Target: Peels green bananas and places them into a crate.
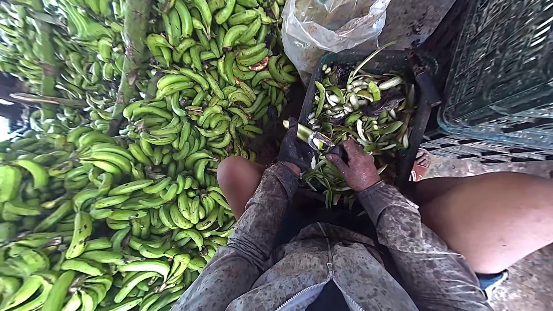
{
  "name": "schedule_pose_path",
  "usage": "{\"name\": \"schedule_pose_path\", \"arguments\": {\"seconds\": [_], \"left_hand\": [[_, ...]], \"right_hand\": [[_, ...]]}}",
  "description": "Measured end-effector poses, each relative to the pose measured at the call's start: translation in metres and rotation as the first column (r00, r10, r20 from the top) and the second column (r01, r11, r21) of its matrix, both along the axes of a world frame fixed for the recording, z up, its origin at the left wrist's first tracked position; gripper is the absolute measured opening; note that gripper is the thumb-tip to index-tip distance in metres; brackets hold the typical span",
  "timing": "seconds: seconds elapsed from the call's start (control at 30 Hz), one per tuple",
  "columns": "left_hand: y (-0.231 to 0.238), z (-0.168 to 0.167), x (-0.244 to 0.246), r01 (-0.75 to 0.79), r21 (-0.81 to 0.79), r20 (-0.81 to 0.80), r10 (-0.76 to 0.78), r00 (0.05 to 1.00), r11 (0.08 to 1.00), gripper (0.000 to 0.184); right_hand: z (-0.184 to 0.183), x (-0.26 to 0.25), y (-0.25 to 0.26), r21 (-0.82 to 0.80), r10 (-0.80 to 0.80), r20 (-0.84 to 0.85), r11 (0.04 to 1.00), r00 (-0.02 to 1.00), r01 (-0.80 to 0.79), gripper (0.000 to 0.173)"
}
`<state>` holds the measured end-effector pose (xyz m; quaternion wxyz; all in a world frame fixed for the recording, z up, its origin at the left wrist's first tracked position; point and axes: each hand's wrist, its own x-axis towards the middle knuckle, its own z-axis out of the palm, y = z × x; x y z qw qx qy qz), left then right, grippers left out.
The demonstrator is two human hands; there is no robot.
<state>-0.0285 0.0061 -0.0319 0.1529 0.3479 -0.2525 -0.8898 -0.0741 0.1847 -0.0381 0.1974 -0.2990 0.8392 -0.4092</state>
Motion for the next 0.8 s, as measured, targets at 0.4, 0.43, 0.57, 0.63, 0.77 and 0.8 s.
{"name": "schedule_pose_path", "arguments": {"seconds": [0.4,0.43,0.57,0.63,0.77,0.8], "left_hand": [[0.020,0.005,0.001,0.248,-0.594,0.174,-0.179,0.968,0.765,0.052],[0.018,-0.002,0.001,0.315,-0.662,0.313,-0.131,0.941,0.680,0.053],[0.014,-0.001,0.008,0.596,-0.641,0.473,-0.362,0.803,0.483,0.050],[0.017,0.007,0.013,0.681,-0.564,0.391,-0.575,0.719,0.468,0.049],[0.016,-0.005,0.012,0.678,-0.401,0.203,-0.662,0.721,0.616,0.050],[0.013,-0.006,0.011,0.628,-0.390,0.167,-0.619,0.767,0.673,0.050]], "right_hand": [[-0.002,0.001,-0.008,0.025,-0.084,0.099,0.996,0.992,0.082,0.046],[-0.001,0.003,-0.008,0.058,-0.087,0.086,0.995,0.992,0.082,0.047],[0.001,-0.016,-0.007,0.160,-0.125,0.095,0.981,0.988,0.109,0.050],[0.001,-0.039,-0.005,0.213,-0.196,0.154,0.964,0.968,0.161,0.052],[0.005,-0.055,0.009,0.231,-0.348,0.104,0.920,0.932,0.317,0.057],[0.006,-0.051,0.013,0.186,-0.341,0.095,0.929,0.935,0.320,0.057]]}}
